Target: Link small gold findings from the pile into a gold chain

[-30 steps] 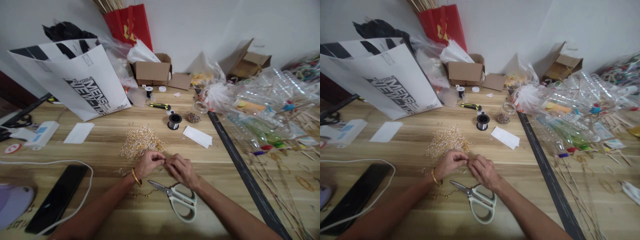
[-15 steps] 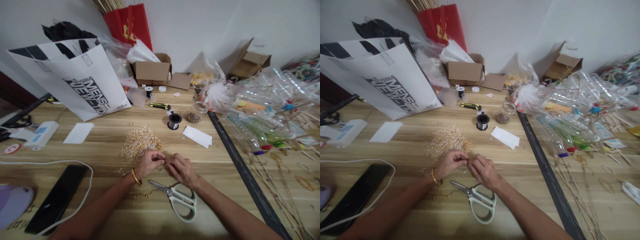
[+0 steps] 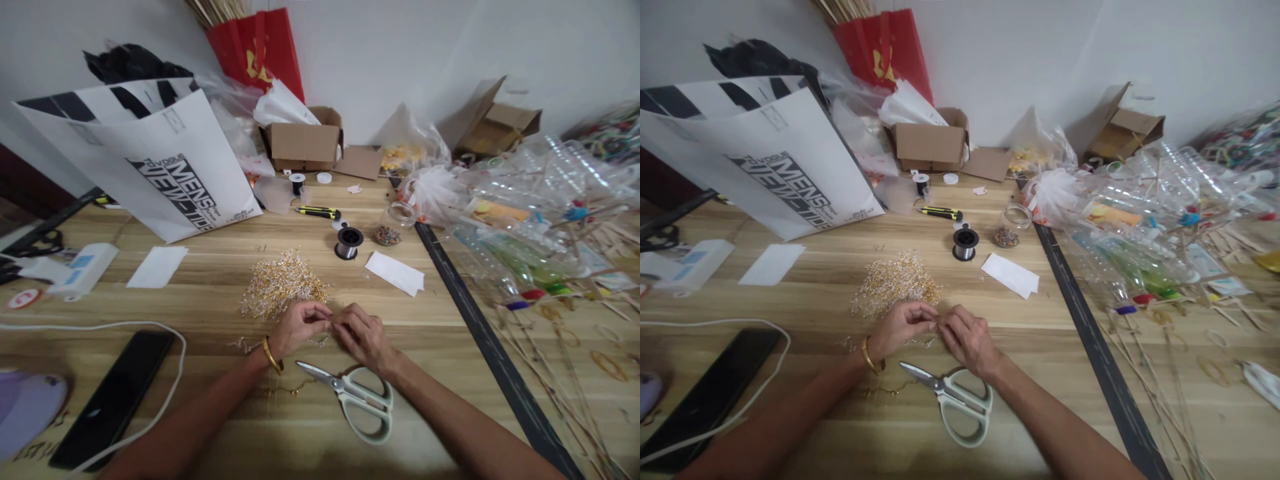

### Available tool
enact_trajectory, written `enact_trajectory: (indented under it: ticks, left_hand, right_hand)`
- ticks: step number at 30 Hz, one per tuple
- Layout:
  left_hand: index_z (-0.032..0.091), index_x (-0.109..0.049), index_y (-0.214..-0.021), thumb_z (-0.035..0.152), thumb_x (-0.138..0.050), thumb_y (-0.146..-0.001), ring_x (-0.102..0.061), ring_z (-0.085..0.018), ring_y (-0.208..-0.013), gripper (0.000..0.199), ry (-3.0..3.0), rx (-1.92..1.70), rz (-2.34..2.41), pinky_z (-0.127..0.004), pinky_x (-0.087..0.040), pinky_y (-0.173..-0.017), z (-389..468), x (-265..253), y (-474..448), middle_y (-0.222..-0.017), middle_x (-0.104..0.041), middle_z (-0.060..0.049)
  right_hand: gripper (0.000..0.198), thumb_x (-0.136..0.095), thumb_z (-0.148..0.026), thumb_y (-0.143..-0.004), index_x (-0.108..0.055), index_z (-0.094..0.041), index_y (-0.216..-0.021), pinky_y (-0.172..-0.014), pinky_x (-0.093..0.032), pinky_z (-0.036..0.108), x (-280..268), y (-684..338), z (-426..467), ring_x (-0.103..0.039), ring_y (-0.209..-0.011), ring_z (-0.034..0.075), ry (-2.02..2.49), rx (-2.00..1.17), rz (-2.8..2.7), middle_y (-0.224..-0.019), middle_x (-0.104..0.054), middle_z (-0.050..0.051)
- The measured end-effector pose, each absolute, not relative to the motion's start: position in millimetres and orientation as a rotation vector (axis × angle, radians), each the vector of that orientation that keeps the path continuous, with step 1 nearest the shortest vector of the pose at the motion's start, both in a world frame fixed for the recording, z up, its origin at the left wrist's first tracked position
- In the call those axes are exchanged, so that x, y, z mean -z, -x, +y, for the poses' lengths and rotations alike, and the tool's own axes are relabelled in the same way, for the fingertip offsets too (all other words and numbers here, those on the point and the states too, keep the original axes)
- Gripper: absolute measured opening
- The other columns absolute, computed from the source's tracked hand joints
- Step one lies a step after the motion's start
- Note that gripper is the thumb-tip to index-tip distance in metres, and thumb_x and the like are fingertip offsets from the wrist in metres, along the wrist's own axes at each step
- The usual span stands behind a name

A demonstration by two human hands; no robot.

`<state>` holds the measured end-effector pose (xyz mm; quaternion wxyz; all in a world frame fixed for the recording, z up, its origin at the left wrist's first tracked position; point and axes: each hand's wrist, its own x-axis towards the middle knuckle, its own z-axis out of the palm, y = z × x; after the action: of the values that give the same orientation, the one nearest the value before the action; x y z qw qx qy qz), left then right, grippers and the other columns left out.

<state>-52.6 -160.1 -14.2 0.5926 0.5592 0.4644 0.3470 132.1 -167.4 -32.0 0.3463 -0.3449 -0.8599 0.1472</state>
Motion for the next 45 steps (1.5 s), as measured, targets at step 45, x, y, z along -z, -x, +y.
enact_trajectory:
  ticks: [45]
  left_hand:
    - [0.01, -0.067, -0.073, 0.014, -0.065, -0.067, -0.059, -0.012, -0.064, 0.008, -1.329, -0.82, 1.111, -0.022, -0.046, -0.063, -159.1, 16.6, 52.8, -0.068, -0.068, -0.003]
  right_hand:
    - [0.008, -0.047, -0.018, -0.09, -0.055, -0.018, -0.094, -0.063, -0.045, 0.022, 36.0, -134.5, -169.8, -0.059, -0.078, 0.013, 0.844, -0.336, -2.264, -0.087, -0.061, 0.006]
